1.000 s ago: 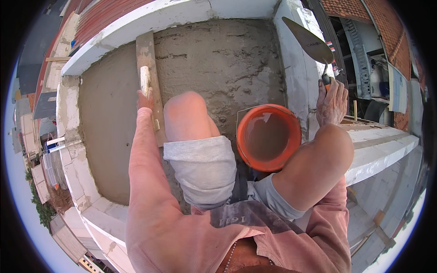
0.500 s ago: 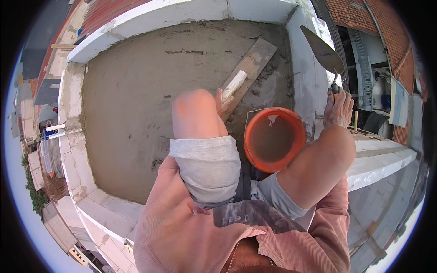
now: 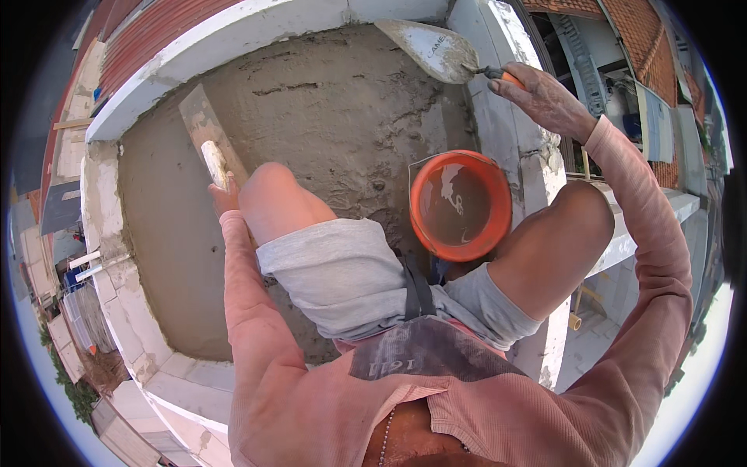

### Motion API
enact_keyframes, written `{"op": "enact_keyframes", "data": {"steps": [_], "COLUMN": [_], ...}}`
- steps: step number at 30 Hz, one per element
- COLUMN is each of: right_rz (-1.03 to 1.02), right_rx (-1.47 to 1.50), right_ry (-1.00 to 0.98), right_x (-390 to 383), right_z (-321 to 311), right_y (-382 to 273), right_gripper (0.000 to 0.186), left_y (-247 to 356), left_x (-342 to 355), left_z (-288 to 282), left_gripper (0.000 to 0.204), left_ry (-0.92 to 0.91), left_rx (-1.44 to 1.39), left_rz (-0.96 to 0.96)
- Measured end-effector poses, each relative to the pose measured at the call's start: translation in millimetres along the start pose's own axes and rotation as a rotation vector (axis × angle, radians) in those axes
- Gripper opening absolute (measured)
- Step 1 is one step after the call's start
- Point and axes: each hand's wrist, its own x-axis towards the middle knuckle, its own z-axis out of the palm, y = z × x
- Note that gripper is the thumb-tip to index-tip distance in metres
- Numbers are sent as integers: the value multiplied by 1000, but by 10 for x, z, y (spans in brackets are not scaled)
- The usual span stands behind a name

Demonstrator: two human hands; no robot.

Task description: The person smooths and levels wet cement using a wooden float and a trowel, pours water from a bucket onto the surface, and continues spreading and smoothing the cement with the tools.

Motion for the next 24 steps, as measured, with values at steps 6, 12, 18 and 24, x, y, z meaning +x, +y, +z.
{"op": "enact_keyframes", "data": {"steps": [6,12,18,24], "right_rz": [-166,-99,-330,105], "right_rx": [49,100,-89,-478], "right_ry": [-311,-451,-466,-421], "right_x": [797,667,1020,1551], "right_z": [1887,3376,1700,873], "right_y": [-895,-1316,-572,725], "right_gripper": [35,42,27,17], "left_y": [-569,-554,-433,-322], "left_x": [-166,20,452,591], "left_z": [363,600,581,638], "left_gripper": [71,74,76,78], "left_ry": [-227,-321,-274,-278], "left_rx": [2,33,200,368], "left_rz": [-235,-288,-296,-345]}}
